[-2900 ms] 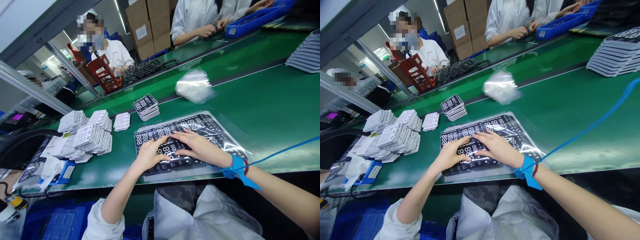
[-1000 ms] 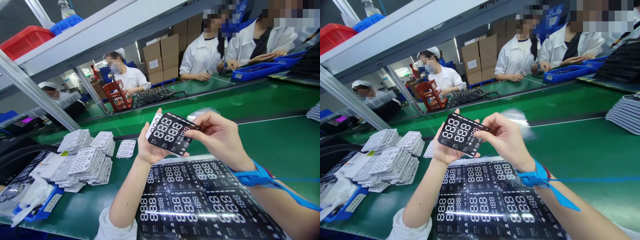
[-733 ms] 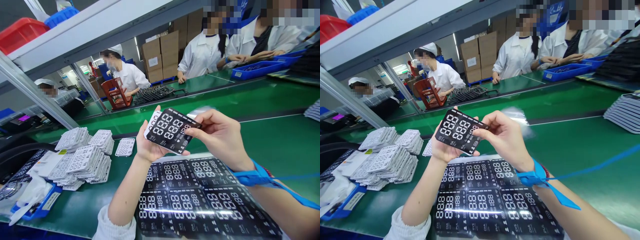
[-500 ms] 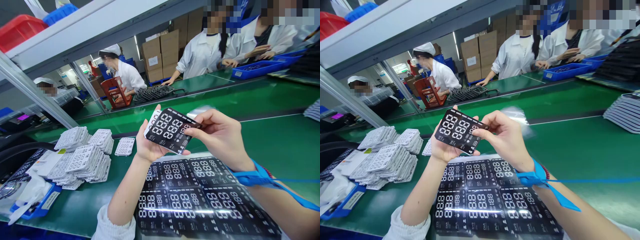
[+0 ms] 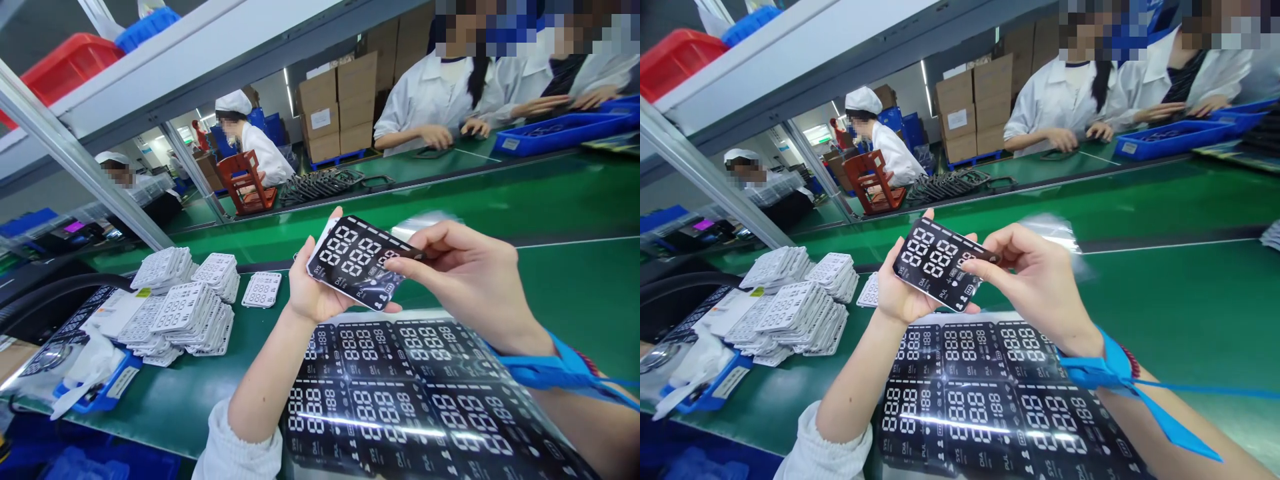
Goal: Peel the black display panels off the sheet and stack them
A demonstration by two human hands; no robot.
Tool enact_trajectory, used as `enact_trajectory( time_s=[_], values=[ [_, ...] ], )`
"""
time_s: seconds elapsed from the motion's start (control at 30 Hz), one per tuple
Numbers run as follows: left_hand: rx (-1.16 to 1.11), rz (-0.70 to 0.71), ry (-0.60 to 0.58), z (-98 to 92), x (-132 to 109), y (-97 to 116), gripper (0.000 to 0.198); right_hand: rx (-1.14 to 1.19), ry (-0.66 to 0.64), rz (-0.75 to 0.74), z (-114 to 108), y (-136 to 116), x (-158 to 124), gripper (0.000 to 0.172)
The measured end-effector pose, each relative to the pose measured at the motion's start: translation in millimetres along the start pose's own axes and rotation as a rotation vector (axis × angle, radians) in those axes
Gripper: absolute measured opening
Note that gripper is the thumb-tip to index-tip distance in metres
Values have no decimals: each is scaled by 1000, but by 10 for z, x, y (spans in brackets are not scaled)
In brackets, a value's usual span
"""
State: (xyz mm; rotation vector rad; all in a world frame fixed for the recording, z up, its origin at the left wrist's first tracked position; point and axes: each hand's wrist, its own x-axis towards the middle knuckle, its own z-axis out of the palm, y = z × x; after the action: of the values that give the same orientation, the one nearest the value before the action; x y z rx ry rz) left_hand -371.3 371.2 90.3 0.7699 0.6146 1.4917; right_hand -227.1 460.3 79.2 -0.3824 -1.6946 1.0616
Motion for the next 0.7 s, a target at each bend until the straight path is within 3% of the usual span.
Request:
enact_trajectory(
  time_s=[0.7],
  values=[
    [-14,-18,-7,-11,-3,-8,57,-81,-30,-11,-11,-26,15,22]
  ],
)
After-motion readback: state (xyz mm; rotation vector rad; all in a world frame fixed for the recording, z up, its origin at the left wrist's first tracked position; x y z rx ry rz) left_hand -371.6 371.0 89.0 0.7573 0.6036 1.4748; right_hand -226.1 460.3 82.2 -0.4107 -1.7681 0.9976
